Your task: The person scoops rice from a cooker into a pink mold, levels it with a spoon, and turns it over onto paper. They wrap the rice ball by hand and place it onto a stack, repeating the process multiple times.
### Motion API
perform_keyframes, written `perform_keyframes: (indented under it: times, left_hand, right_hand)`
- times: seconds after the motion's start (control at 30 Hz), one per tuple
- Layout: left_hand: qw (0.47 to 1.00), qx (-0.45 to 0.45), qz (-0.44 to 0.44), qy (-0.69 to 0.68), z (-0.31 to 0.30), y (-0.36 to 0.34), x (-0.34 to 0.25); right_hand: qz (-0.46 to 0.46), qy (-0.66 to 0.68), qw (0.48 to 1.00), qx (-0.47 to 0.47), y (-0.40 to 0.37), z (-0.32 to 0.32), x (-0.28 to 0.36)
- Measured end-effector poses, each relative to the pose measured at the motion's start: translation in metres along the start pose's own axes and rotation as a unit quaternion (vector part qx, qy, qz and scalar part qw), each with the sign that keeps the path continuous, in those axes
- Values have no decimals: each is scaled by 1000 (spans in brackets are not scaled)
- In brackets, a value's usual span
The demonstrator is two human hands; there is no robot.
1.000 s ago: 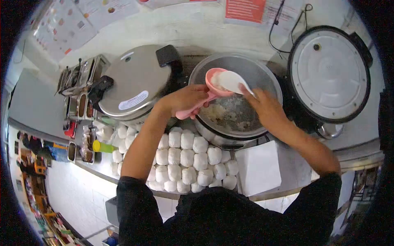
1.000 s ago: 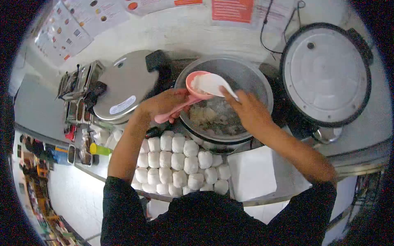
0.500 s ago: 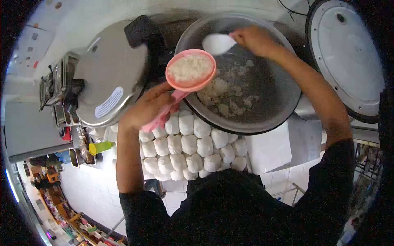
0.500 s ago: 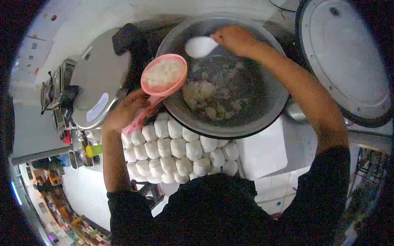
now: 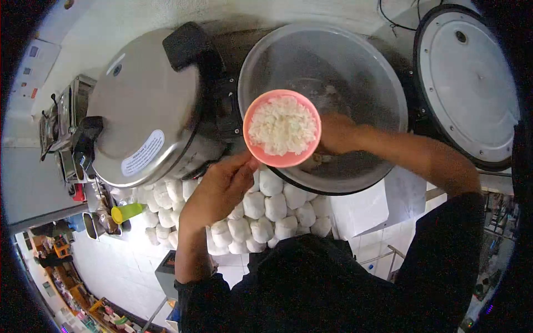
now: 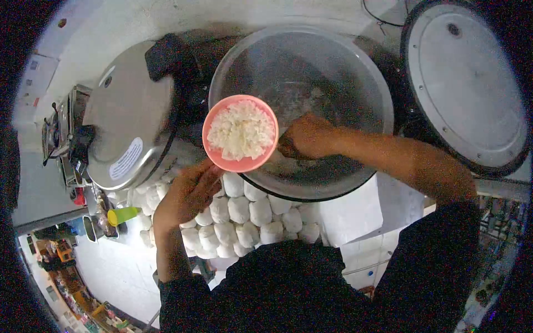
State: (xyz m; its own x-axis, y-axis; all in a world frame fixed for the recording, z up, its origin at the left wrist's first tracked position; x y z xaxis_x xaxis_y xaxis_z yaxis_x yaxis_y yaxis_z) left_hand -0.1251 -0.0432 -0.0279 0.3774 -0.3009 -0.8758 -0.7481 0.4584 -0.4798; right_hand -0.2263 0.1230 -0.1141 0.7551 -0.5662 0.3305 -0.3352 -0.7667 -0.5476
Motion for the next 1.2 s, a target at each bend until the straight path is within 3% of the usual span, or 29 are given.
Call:
perform_keyframes:
  times: [0.07, 0.13, 0.2, 0.33, 0.43, 0.47, 0.57, 0.6, 0.63, 0.7, 0.77, 0.83, 0.87, 0.93, 1.03, 1.13, 1.2]
  left_hand:
    - [1000, -15, -17, -5, 5, -4, 0]
    - [999, -27, -34, -20, 8, -6, -5]
    - [999, -46, 9, 9, 11, -8, -12]
    - [984, -102, 93, 113, 15, -10, -28]
    - [987, -95, 59, 113, 17, -1, -24]
    - [988, -98, 56, 108, 18, -1, -25]
    - [989, -75, 67, 110, 24, 8, -23]
    - [987, -51, 84, 124, 26, 17, -17]
    - [996, -16, 55, 73, 32, 18, -15]
    - [999, 8, 22, 43, 38, 20, -14]
    - [996, -11, 24, 87, 29, 28, -11]
    - [962, 6, 35, 272, 28, 34, -15]
    - [926, 2, 81, 369, 25, 41, -16]
    - [807, -39, 214, 549, 21, 57, -9]
    - [757, -94, 263, 591, 37, 35, -26]
    - [936, -39, 145, 319, 24, 34, -15]
    - [996, 7, 56, 73, 24, 28, 5]
  right_hand:
    - [12, -27, 999, 40, -19, -5, 12]
    - [-2, 39, 999, 15, -48, -21, 18]
    - [-13, 43, 999, -12, -74, -27, 15]
    - [-10, 164, 981, -105, -133, -52, 11]
    - [-40, 246, 958, -143, -167, -64, 17]
    - [-4, 297, 949, -105, -176, -68, 28]
    - [27, 246, 924, -291, -193, -94, 56]
    - [-12, -107, 880, -462, -194, -99, 71]
    - [191, -57, 924, -325, -173, -89, 72]
    - [142, -227, 885, -382, -135, -49, 89]
    - [127, -222, 894, -368, -159, -77, 104]
    - [135, -175, 899, -377, -183, -105, 104]
    - [150, -130, 897, -394, -196, -118, 95]
    - [169, -47, 885, -430, -202, -123, 73]
    - [124, -69, 934, -327, -135, -63, 76]
    - [61, 3, 946, -319, -149, -76, 86]
    - [131, -6, 919, -373, -145, -82, 64]
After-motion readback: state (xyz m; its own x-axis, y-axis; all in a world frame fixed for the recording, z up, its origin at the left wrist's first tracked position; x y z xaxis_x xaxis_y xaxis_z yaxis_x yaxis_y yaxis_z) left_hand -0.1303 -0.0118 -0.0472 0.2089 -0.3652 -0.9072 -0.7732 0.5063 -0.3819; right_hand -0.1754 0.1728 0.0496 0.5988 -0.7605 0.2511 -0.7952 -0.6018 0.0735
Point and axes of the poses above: each hand's wrist, its own y-axis towards the middle knuckle, its own z-axis out of the palm, x = y × z, the point moved 10 cm from there along y, towards the middle knuckle, and after that the axes turned 15 degrees about x, right-handed, at the moved point
